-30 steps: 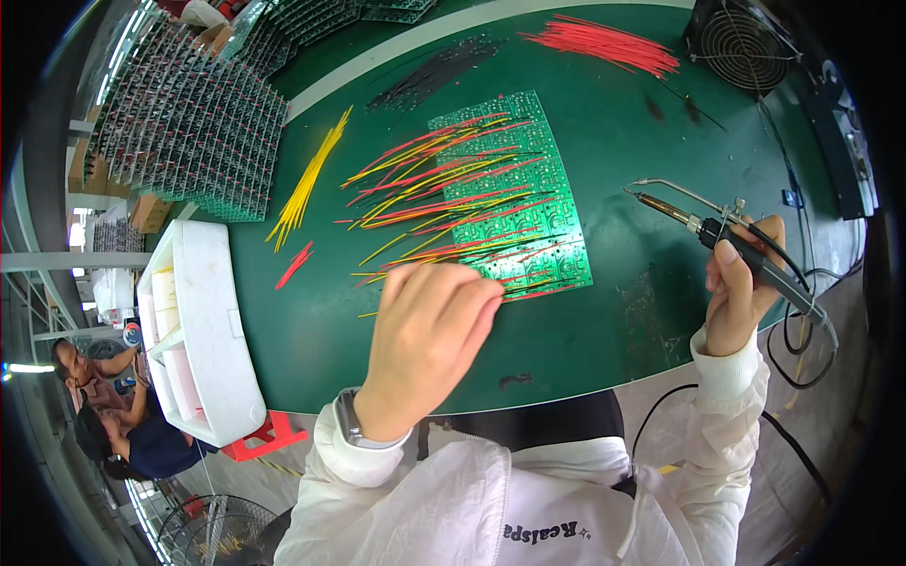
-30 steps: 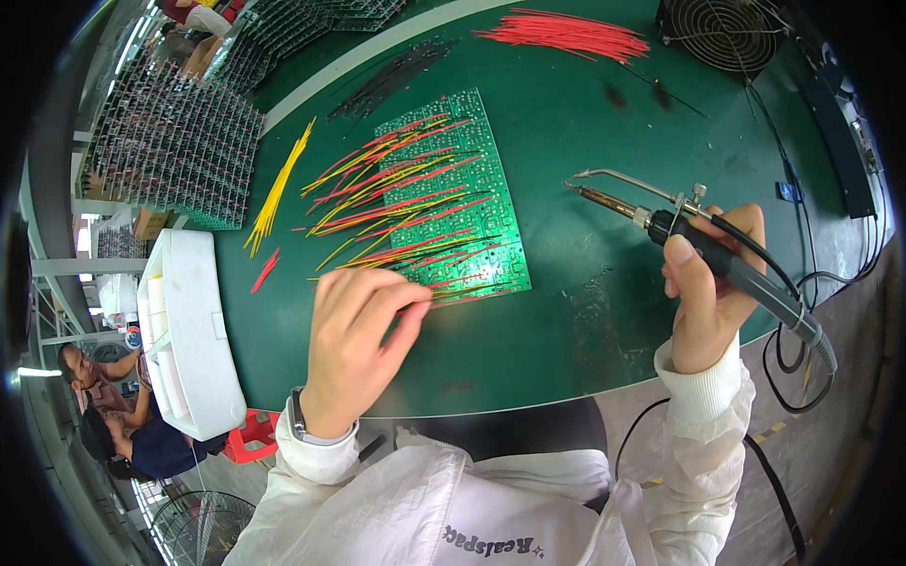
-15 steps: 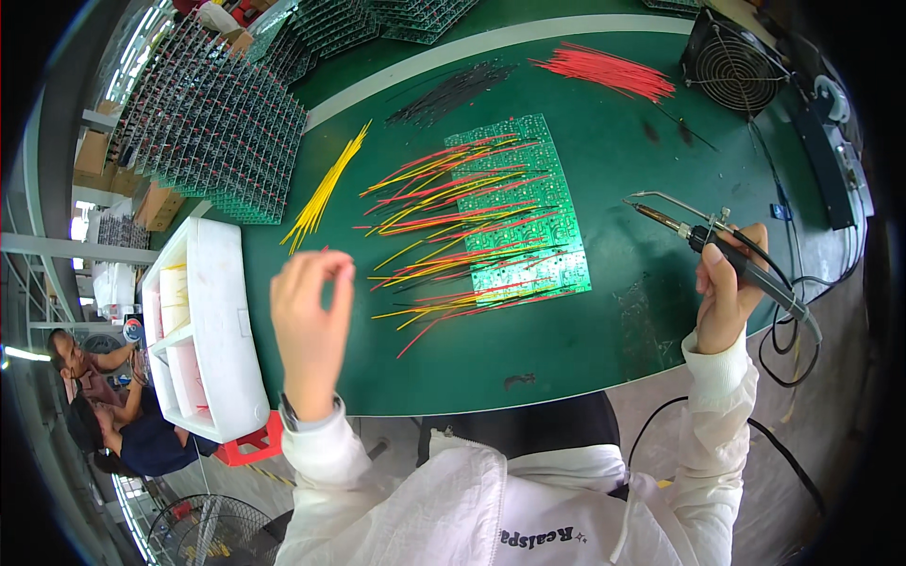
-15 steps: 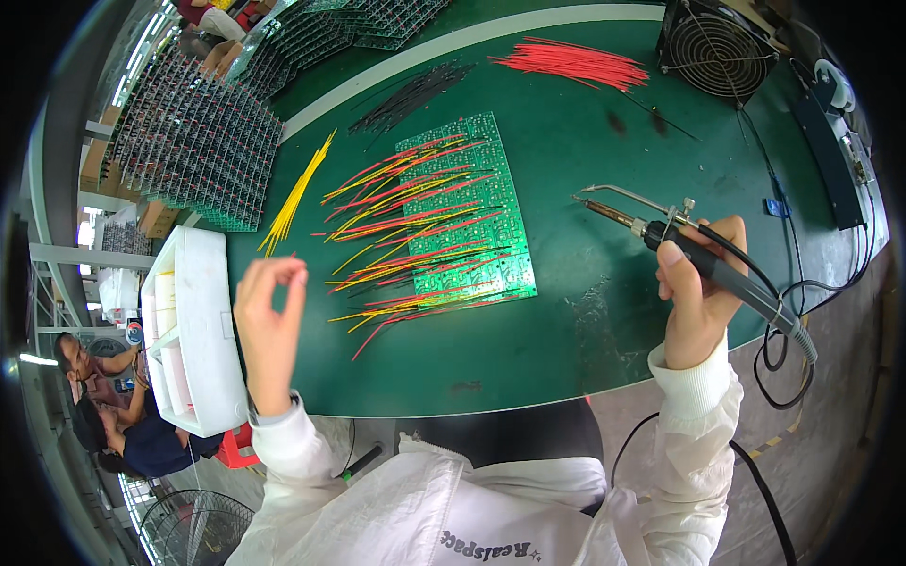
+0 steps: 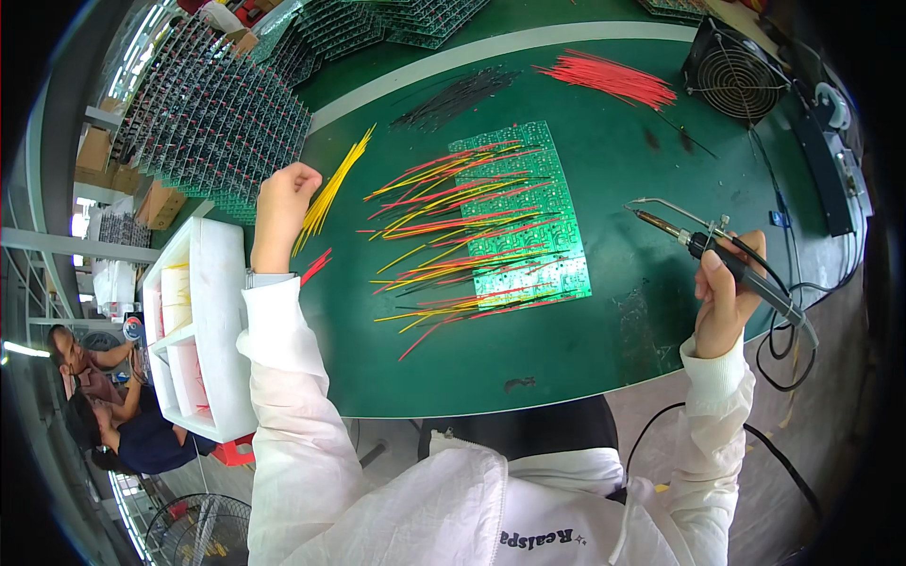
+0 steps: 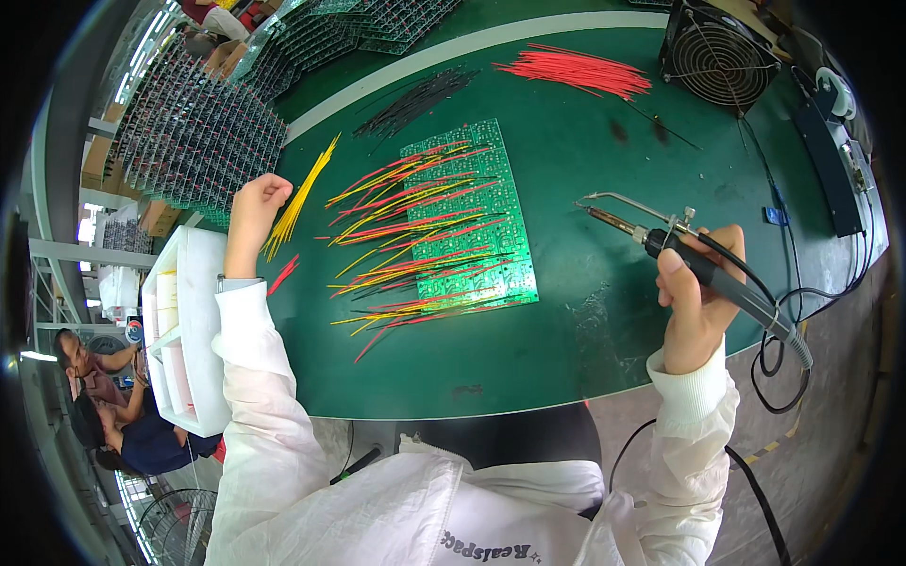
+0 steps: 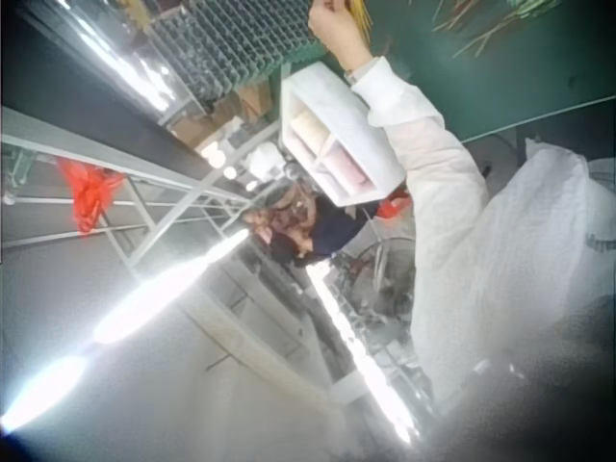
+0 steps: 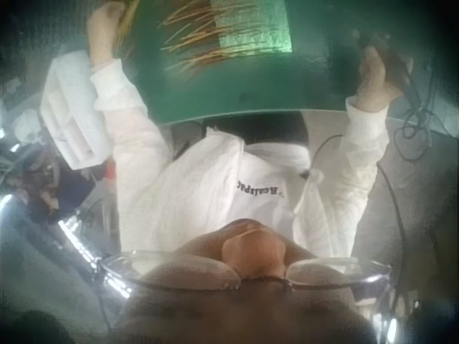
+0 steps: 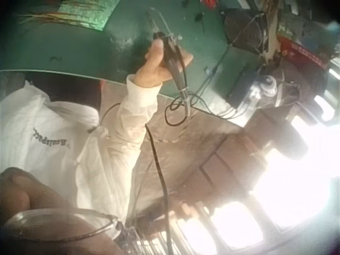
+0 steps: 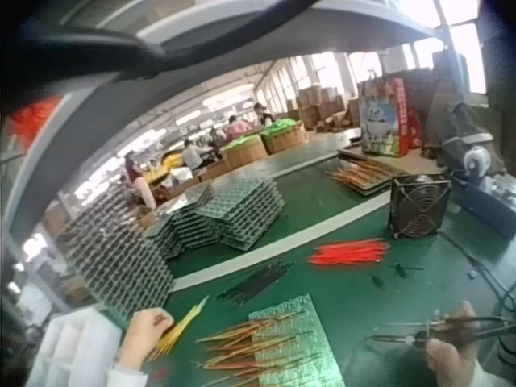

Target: The person solders wires onto a circuit board using a soldering iron, places the board onto a stack, and solders more wires onto a new circuit board.

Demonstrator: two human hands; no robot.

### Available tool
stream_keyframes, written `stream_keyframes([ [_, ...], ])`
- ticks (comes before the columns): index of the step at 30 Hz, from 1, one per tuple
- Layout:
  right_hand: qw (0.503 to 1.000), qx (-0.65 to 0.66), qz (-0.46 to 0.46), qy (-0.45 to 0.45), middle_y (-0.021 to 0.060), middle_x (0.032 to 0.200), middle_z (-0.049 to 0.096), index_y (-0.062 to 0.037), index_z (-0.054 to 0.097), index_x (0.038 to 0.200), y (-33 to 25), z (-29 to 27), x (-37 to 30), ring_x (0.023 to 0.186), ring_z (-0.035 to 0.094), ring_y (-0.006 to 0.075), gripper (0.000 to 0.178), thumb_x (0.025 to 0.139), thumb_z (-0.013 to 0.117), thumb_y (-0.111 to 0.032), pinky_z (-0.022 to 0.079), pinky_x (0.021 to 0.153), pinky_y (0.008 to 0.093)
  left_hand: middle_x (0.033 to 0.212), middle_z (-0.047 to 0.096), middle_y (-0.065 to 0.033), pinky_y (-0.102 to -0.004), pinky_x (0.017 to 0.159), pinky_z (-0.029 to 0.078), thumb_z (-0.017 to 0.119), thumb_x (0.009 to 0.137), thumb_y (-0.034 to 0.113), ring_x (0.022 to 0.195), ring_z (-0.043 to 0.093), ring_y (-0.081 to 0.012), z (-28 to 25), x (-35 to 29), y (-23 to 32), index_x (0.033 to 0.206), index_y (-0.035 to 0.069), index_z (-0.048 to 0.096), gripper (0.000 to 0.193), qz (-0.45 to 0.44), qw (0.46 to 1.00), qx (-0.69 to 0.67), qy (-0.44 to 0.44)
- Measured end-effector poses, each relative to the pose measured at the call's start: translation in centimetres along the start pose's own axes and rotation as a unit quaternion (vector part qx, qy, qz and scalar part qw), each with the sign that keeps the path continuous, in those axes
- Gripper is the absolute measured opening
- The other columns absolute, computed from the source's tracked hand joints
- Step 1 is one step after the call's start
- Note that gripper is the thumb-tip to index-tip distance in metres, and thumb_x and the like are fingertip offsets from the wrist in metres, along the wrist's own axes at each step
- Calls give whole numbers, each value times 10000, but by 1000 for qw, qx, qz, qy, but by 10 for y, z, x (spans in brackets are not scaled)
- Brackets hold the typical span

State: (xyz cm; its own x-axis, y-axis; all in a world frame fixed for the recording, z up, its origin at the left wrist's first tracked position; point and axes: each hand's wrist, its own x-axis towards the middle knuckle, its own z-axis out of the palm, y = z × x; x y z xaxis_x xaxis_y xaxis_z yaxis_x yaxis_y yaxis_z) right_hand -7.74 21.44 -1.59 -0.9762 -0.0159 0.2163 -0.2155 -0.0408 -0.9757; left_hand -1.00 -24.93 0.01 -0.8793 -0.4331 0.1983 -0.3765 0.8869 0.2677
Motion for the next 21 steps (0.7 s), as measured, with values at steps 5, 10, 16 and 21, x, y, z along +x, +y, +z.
stream_keyframes([
  [5, 1000, 3, -5, -4, 35, 705, 448, -43, 412, 854, 2, 0, 0, 525, 424, 74, 230, 785, 624, -104, 351, 469, 198, 720, 648, -69, -260, 639, 485, 627, 805, 69, 649, 602, -128, -4, -3, 3, 853, -10, 641, 94, 9, 998, -36, -51],
  [10, 1000, 7, 1, -6, 34, 706, 452, -45, 414, 854, 2, 1, 0, 532, 426, 71, 231, 781, 626, -103, 352, 471, 196, 725, 639, -64, -252, 641, 480, 632, 800, 88, 655, 595, -118, -3, 1, -7, 845, -22, 630, 118, 7, 995, -43, -90],
  [16, 1000, 2, 5, -1, 33, 705, 453, -45, 417, 851, -1, 2, 0, 532, 424, 69, 230, 779, 628, -103, 345, 469, 191, 725, 627, -51, -245, 644, 471, 625, 814, 92, 656, 578, -107, -4, -3, -4, 845, -16, 616, 113, 23, 992, -71, -101],
  [21, 1000, 10, -3, -6, 32, 694, 449, -43, 417, 849, -1, 2, 0, 522, 416, 68, 230, 777, 628, -100, 337, 462, 190, 726, 618, -46, -249, 639, 464, 611, 828, 83, 658, 566, -104, -14, -8, 4, 851, -4, 610, 90, 9, 994, -69, -89],
])
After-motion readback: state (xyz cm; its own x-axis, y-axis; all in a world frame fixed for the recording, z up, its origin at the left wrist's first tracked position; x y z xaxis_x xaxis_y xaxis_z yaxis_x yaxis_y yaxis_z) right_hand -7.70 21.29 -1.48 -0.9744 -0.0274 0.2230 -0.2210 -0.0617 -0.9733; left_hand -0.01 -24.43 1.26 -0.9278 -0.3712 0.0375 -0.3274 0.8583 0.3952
